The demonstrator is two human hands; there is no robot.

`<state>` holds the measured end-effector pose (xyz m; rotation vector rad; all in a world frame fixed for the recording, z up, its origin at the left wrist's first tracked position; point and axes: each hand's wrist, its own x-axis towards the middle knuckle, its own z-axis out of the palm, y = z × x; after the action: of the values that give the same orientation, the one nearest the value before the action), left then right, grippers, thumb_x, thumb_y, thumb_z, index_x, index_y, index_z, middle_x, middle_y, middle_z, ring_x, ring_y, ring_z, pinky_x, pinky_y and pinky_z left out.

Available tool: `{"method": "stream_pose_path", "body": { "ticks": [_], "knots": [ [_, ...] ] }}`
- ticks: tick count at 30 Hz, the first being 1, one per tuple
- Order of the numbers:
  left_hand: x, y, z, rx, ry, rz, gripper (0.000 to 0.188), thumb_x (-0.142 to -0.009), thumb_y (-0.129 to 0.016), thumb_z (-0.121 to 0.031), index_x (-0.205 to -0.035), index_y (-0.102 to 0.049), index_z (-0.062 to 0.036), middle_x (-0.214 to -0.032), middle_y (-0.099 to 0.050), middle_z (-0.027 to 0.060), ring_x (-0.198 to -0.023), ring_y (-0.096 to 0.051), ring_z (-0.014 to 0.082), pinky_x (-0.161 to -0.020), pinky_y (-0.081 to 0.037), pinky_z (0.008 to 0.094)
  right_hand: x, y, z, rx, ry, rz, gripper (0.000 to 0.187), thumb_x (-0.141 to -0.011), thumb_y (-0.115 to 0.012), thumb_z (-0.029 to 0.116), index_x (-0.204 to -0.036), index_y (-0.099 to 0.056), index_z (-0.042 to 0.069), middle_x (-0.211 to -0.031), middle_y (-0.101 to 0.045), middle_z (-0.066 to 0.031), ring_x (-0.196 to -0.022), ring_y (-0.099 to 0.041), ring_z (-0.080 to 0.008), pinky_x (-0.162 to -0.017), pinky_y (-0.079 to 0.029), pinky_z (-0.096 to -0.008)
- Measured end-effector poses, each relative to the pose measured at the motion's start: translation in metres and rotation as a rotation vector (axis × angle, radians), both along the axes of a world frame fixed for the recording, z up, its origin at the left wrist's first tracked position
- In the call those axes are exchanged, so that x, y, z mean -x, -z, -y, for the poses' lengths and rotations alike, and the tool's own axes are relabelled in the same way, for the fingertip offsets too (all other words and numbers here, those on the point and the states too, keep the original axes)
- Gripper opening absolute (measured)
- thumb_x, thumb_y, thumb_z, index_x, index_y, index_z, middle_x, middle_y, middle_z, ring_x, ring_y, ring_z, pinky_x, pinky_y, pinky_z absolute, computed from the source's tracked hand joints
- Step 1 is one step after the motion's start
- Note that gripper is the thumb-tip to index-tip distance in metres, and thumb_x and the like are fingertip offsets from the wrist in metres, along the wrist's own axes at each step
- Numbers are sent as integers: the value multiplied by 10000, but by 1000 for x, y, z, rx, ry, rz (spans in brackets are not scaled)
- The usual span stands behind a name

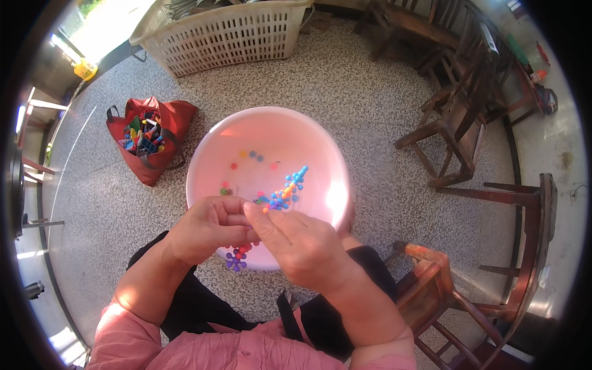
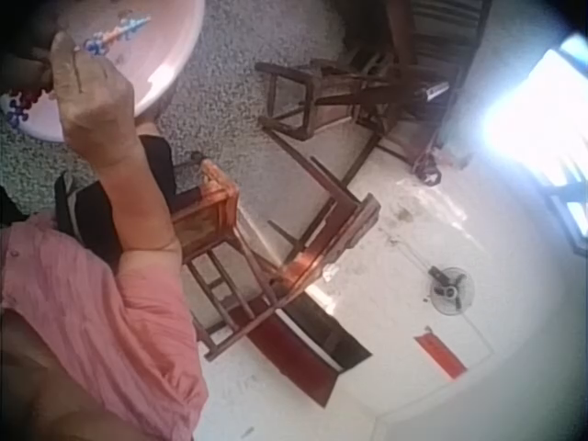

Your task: Assembling colorful plastic toy building blocks into a chain structure.

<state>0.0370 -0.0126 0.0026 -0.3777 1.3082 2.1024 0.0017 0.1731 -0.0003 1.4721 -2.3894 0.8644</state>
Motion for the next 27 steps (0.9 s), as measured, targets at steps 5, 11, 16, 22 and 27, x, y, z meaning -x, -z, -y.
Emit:
{"method": "stream_pose_path", "body": {
  "ticks": [5, 11, 16, 22, 27],
  "knots": [
    [3, -6, 2, -56, 37, -9, 342, -776, -640, -63, -1068, -504, 52, -928, -630, 87, -792, -600, 97, -683, -474, 206, -1, -4, -1, 158, 46, 190, 354, -744, -569, -3, -1095, -546, -47, -802, -604, -120, -688, -606, -225, -595, -502, -285],
    [4, -14, 6, -111, -1, -18, 352, -789, -591, -28, -1115, -481, 40, -1007, -615, 159, -911, -606, 176, -780, -482, 268, -2, -20, -15, 414, 184, 893, 262, -846, -522, 29, -1094, -547, -49, -797, -614, -82, -634, -580, -114, -547, -469, -226],
    [0, -12, 9, -171, -58, -16, 360, -791, -541, -11, -1132, -447, 55, -1039, -588, 225, -999, -582, 275, -878, -441, 352, -1, -32, -14, 898, 150, 1609, 290, -796, -543, -5, -1080, -541, -65, -696, -536, -22, -493, -431, -22, -416, -320, -160],
    [0, -11, 7, -301, -84, -11, 392, -773, -555, -7, -1130, -428, 92, -1049, -582, 232, -995, -583, 278, -894, -432, 369, 3, -33, -20, 835, 164, 1775, 255, -801, -599, 47, -1029, -545, -54, -659, -530, -30, -438, -399, -26, -377, -299, -171],
    [0, -15, 9, -258, -46, -27, 414, -767, -564, -7, -1144, -435, 108, -1049, -584, 226, -987, -586, 269, -858, -460, 354, 3, -30, -18, 829, 114, 1774, 175, -819, -598, 69, -956, -535, -20, -714, -555, -58, -430, -393, -26, -371, -296, -167]
  ]
}}
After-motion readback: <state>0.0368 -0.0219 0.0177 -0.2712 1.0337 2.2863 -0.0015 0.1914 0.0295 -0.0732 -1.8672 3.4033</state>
